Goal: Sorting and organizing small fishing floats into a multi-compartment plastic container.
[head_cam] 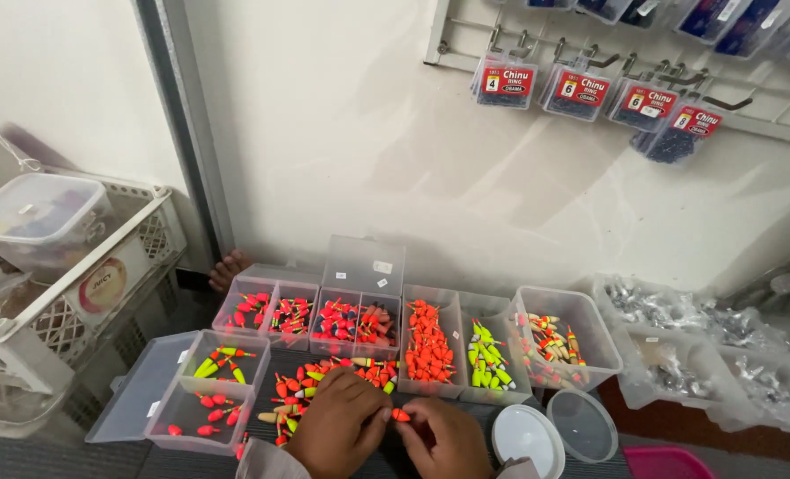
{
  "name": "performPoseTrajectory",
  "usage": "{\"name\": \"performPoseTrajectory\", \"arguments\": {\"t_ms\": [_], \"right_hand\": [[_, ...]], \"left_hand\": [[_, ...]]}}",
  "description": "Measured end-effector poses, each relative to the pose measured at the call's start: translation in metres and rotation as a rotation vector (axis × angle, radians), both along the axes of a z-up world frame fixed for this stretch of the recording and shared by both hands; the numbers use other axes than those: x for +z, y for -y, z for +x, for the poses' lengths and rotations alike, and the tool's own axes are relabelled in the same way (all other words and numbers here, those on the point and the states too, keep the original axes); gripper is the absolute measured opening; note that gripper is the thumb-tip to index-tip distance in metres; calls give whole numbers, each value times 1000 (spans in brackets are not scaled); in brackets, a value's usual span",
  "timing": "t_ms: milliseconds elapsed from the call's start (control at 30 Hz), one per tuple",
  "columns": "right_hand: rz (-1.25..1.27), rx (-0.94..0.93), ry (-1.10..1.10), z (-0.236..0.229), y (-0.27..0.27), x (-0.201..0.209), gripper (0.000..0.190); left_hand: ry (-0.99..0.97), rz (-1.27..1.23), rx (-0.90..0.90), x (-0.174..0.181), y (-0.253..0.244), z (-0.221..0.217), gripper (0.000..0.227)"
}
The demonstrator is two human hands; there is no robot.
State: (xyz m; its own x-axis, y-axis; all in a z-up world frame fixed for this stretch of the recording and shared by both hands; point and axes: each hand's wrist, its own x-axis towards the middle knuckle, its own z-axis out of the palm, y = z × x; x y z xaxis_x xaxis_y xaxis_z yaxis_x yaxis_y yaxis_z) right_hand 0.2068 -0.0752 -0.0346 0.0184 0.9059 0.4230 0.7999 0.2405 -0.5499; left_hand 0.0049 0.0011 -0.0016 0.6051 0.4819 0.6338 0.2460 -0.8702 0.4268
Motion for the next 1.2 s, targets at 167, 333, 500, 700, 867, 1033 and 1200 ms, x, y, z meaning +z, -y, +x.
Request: {"name": "performPoseTrajectory", "arguments": {"t_ms": [167,333,500,700,867,1033,1200], "right_hand": [[37,112,105,-1,1,6,27],[-37,26,74,-3,3,8,20],[-20,58,55,-3,4,12,30],[4,41,40,-6,5,18,20],[48,80,67,-5,5,22,22],[-61,-306,64,6,-4,41,29],[-27,-166,105,1,7,50,41]], "left_hand": [[-1,13,-8,-2,0,0,11],[4,17,3,-1,1,-1,10],[-7,-2,9,-3,1,-1,12],[9,-13,12,3,2,-1,10],[-21,-4,32,2,3,-2,13],[-16,-99,204,14,2,-6,21],[6,-108,349,12,-1,-10,22]]}}
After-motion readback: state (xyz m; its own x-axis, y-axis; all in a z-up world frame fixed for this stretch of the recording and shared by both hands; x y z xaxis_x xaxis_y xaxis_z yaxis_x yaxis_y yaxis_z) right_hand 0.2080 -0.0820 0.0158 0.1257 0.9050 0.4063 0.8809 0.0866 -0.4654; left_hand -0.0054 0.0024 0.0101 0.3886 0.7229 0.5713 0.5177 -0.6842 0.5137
